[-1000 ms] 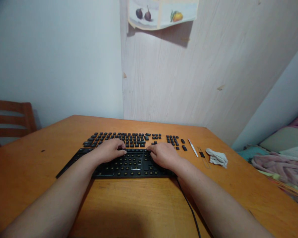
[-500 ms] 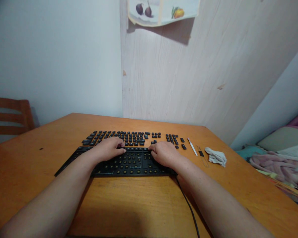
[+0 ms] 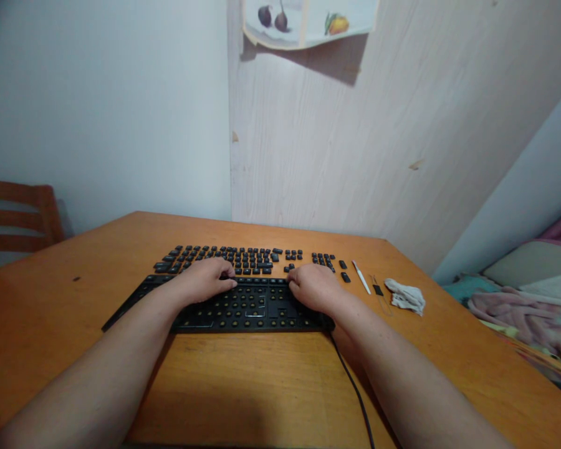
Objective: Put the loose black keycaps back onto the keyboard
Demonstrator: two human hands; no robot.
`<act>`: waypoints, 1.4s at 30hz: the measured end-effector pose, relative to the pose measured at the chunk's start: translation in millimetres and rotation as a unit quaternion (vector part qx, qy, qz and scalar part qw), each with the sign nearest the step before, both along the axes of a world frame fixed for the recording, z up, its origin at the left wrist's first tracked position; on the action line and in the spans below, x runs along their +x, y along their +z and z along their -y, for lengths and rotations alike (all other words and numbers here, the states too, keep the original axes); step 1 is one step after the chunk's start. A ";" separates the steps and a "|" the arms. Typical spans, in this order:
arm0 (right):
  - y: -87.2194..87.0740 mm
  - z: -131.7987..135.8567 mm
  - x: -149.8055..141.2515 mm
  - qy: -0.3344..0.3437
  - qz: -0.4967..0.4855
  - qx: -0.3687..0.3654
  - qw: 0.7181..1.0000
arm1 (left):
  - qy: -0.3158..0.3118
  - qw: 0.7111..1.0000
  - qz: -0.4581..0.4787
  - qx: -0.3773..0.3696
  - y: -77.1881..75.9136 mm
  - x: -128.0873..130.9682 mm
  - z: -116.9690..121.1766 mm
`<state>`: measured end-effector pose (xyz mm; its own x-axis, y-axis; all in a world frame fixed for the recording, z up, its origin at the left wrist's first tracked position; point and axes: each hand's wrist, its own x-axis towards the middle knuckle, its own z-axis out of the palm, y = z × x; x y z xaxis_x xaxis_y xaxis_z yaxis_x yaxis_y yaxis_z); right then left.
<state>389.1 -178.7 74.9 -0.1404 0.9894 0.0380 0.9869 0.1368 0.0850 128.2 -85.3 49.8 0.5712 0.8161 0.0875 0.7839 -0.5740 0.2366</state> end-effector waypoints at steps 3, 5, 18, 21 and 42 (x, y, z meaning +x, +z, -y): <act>-2.8 -0.7 -0.1 0.007 0.002 -0.008 1.000 | -0.001 1.000 0.003 0.002 -2.1 -0.4 -1.9; -4.3 -1.9 1.6 0.008 -0.006 -0.004 1.000 | -0.001 1.000 0.006 0.004 -3.4 -1.2 -3.0; -11.5 -9.7 18.0 -0.071 -0.121 0.147 0.979 | -0.008 1.000 0.016 0.003 -3.9 -2.9 -3.5; -12.6 -11.7 24.2 -0.092 -0.133 0.168 0.972 | -0.010 1.000 0.018 0.001 -3.4 -3.3 -3.1; -21.6 -2.8 43.8 -0.104 -0.253 0.216 0.937 | -0.020 0.999 0.026 -0.006 -8.1 -4.3 -11.5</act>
<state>432.9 -175.9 53.3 0.1984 0.8705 0.4504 0.9175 -0.0033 -0.3978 123.9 -73.8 41.7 0.5990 0.7934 0.1079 0.7463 -0.6021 0.2838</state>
